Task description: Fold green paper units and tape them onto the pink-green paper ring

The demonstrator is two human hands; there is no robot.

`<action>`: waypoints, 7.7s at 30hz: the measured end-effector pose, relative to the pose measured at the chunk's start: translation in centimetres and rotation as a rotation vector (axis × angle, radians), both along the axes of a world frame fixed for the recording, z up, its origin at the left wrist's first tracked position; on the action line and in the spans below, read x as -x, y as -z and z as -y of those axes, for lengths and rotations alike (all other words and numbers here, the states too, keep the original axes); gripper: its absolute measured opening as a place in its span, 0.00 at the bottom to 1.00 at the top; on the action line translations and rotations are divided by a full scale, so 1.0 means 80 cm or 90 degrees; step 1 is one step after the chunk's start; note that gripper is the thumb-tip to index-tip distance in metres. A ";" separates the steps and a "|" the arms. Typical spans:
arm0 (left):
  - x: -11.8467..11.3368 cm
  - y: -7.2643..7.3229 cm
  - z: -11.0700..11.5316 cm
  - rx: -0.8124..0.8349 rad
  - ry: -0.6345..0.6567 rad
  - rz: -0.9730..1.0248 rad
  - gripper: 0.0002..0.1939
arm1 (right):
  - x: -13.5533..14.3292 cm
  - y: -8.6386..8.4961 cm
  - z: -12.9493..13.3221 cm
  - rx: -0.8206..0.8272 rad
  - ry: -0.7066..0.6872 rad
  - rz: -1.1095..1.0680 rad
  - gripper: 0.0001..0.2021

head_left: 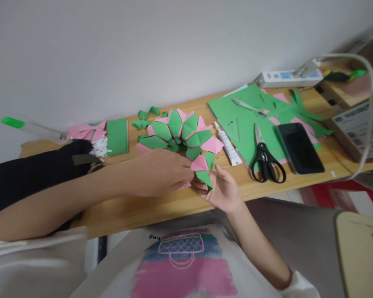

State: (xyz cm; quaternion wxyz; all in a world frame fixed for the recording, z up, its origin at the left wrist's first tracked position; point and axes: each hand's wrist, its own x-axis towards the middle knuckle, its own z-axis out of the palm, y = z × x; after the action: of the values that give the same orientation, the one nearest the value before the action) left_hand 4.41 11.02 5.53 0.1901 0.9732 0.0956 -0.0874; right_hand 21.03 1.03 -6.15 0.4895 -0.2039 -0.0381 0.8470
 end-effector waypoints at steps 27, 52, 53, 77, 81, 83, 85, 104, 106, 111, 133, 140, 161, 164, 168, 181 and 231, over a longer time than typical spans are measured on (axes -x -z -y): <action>0.008 -0.018 -0.049 0.311 -0.232 0.133 0.13 | 0.006 -0.049 -0.050 -0.049 0.176 0.086 0.10; 0.013 0.004 -0.084 0.506 -0.394 0.365 0.14 | 0.029 -0.069 -0.096 -0.094 0.245 0.177 0.11; 0.013 0.003 -0.084 0.509 -0.397 0.367 0.14 | 0.029 -0.068 -0.096 -0.094 0.248 0.182 0.11; 0.012 0.002 -0.083 0.507 -0.378 0.346 0.10 | 0.027 -0.072 -0.091 -0.078 0.306 0.129 0.11; 0.011 -0.002 -0.081 0.517 -0.367 0.308 0.10 | 0.021 -0.073 -0.088 -0.090 0.318 0.159 0.16; 0.011 -0.004 -0.081 0.521 -0.369 0.294 0.10 | 0.018 -0.072 -0.086 -0.089 0.326 0.193 0.16; 0.010 -0.007 -0.080 0.520 -0.369 0.282 0.09 | 0.015 -0.070 -0.085 -0.080 0.323 0.235 0.14; 0.006 -0.018 -0.080 0.506 -0.340 0.253 0.09 | 0.011 -0.065 -0.082 -0.096 0.380 0.333 0.16; 0.005 -0.018 -0.079 0.517 -0.347 0.250 0.10 | 0.011 -0.064 -0.081 -0.094 0.376 0.337 0.17; -0.002 -0.021 -0.075 0.501 -0.388 0.234 0.13 | 0.012 -0.062 -0.081 -0.094 0.365 0.352 0.14; -0.011 -0.023 -0.071 0.414 -0.407 0.245 0.12 | 0.011 -0.058 -0.080 -0.072 0.365 0.359 0.14; -0.012 -0.023 -0.068 0.401 -0.414 0.250 0.13 | 0.011 -0.059 -0.079 -0.092 0.371 0.383 0.12; -0.008 -0.008 -0.073 0.252 -0.349 0.272 0.13 | 0.016 -0.057 -0.077 -0.085 0.364 0.360 0.15; -0.009 -0.007 -0.073 0.248 -0.355 0.279 0.14 | 0.017 -0.056 -0.076 -0.086 0.371 0.355 0.15; -0.011 -0.006 -0.072 0.228 -0.367 0.290 0.14 | 0.019 -0.058 -0.076 -0.092 0.374 0.333 0.12; -0.016 -0.009 -0.069 0.256 -0.393 0.286 0.13 | 0.020 -0.058 -0.073 -0.085 0.376 0.343 0.11; -0.033 -0.033 -0.085 0.258 -0.286 0.081 0.08 | 0.000 -0.051 -0.060 -0.037 0.340 0.278 0.11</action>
State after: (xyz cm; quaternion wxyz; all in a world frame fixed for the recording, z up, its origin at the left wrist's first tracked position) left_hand 7.09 17.80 8.19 0.4007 0.8734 0.2767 0.0006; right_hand 21.07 5.81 -2.04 0.6799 -0.3690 -0.1113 0.6239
